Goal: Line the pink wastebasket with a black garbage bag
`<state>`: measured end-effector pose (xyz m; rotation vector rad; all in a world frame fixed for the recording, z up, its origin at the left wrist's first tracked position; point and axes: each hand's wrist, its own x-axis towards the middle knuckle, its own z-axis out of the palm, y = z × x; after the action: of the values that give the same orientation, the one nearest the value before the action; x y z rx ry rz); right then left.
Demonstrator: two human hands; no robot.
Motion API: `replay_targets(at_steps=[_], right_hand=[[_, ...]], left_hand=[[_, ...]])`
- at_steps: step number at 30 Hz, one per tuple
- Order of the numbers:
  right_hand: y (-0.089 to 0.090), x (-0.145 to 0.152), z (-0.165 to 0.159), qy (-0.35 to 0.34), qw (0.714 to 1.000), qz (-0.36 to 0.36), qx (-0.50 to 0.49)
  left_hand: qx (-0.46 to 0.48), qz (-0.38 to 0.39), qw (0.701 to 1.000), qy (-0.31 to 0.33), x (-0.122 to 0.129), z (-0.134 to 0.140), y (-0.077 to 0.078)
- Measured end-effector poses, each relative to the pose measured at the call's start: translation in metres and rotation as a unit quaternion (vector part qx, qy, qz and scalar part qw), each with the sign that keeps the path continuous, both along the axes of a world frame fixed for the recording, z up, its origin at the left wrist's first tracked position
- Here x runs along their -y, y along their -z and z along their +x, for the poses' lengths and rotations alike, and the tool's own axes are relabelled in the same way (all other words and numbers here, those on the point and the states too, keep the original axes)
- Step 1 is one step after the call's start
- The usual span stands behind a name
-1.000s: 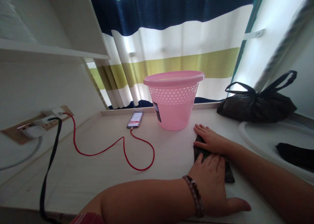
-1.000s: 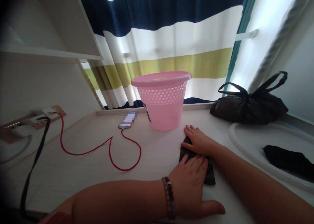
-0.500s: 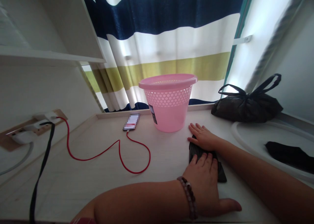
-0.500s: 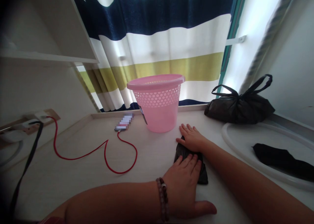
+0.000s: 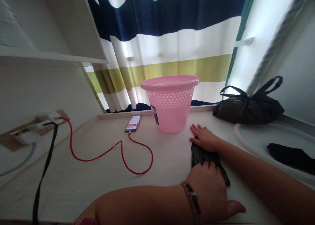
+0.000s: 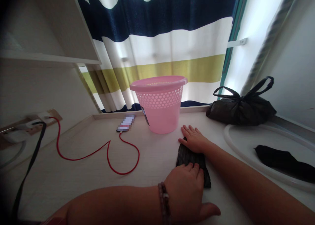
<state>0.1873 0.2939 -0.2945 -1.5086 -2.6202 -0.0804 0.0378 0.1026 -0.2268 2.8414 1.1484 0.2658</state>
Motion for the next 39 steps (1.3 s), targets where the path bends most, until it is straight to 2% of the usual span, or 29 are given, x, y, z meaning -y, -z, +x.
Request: replay_targets(at_steps=[4,7,10,12,17,25,34,39], right_hand=[[-0.003,0.001,-0.001,0.001,1.000,-0.002,0.023],[-0.002,0.001,-0.002,0.004,1.000,0.003,0.025],[0.000,-0.001,-0.002,0.002,1.000,0.009,0.024],[0.001,-0.002,-0.002,-0.001,1.000,0.013,0.022],[0.004,-0.003,-0.001,-0.001,1.000,0.022,0.020],[0.004,-0.004,-0.004,-0.002,0.999,0.032,0.025],[0.014,-0.011,-0.002,-0.030,0.997,0.077,0.002],[0.018,-0.015,0.000,-0.039,0.996,0.083,-0.014]], left_hand=[[-0.016,-0.007,0.999,0.031,-0.012,0.002,-0.002],[0.008,0.035,0.998,0.057,-0.019,-0.002,0.006],[0.047,0.088,0.994,0.049,-0.023,-0.005,0.016],[0.065,0.091,0.993,0.035,-0.024,-0.006,0.020],[0.085,0.054,0.995,0.021,-0.028,-0.007,0.022],[0.142,-0.043,0.988,0.039,-0.047,-0.014,0.020],[0.169,-0.093,0.980,0.057,-0.067,-0.012,0.037],[0.172,-0.163,0.970,0.060,-0.073,-0.015,0.031]])
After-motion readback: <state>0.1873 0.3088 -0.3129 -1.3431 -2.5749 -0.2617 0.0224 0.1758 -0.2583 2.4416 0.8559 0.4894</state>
